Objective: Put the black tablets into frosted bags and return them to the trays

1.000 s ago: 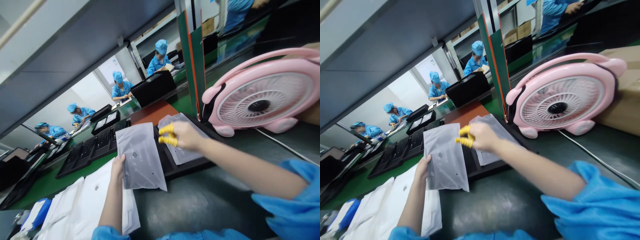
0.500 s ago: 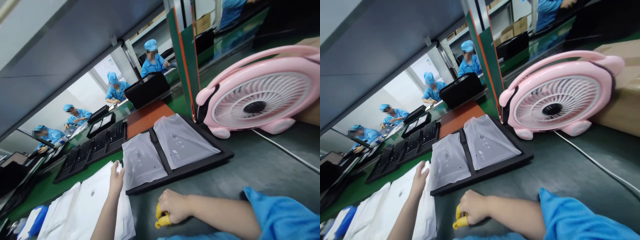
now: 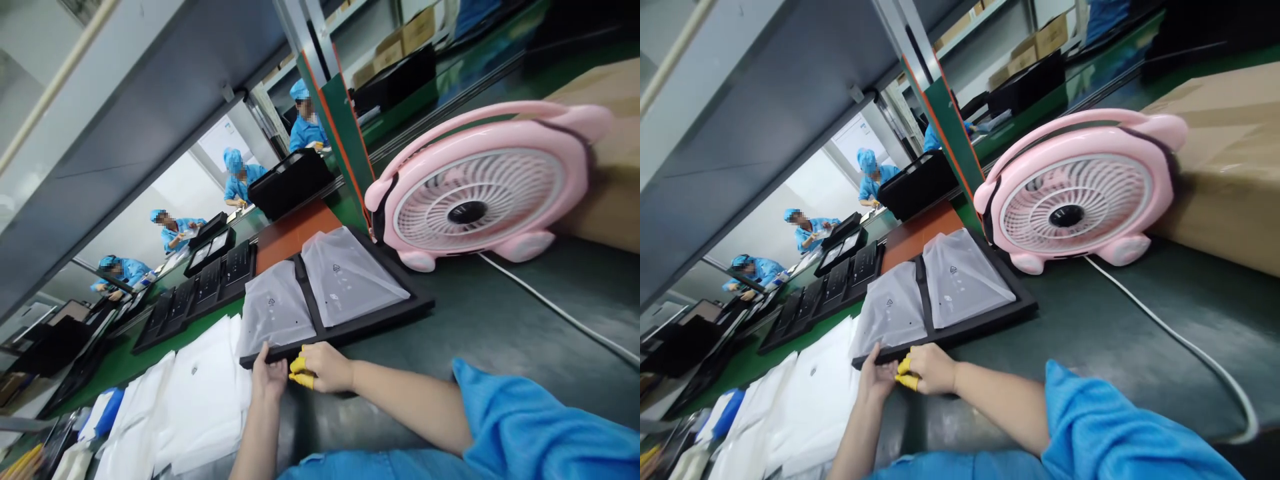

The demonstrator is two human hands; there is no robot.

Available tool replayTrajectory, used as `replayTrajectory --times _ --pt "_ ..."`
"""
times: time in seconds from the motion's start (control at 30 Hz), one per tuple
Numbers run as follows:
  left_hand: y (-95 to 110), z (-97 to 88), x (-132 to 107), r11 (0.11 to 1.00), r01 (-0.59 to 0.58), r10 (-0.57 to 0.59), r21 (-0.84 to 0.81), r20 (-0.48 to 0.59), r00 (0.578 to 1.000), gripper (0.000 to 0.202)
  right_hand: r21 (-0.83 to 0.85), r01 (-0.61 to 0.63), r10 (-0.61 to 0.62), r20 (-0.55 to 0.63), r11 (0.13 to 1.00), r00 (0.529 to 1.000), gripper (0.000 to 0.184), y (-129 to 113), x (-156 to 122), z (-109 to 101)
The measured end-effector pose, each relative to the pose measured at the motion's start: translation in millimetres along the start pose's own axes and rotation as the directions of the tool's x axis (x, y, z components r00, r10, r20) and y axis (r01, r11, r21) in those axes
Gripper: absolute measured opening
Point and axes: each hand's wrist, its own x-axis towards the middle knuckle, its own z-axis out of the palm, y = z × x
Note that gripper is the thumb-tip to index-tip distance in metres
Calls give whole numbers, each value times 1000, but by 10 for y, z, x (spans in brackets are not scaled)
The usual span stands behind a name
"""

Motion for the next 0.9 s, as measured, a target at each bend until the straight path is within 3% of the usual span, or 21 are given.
replayTrajectory --times 0.1,0.23,0.3,0.47,0.63,0.73,0.83,0.9 --pt "61 59 -64 985 -22 10 -173 -72 997 9 42 -68 60 175 997 983 25 54 -17 5" --pt "-8 166 -97 981 37 -58 -189 -108 992 3 71 -168 133 346 983 929 24 82 -24 69" --pt "-22 185 -97 977 68 -93 -204 -114 989 5 79 -172 134 357 982 924 24 88 -19 72" --pt "43 132 -59 981 -27 9 -194 -92 996 10 113 -237 206 237 965 950 27 112 -15 25" --pt "-99 82 -23 953 109 -137 -281 -81 987 4 189 -248 197 254 950 947 27 112 -33 62" --pt "-258 138 -78 934 206 -206 -292 34 978 17 134 -225 180 287 965 941 21 94 -41 79" --pt "-331 241 -147 913 337 -321 -231 104 941 19 51 -183 156 329 982 931 17 68 -47 58" --pt "-279 297 -176 926 291 -288 -238 50 956 11 39 -146 123 354 988 927 16 55 -54 33"
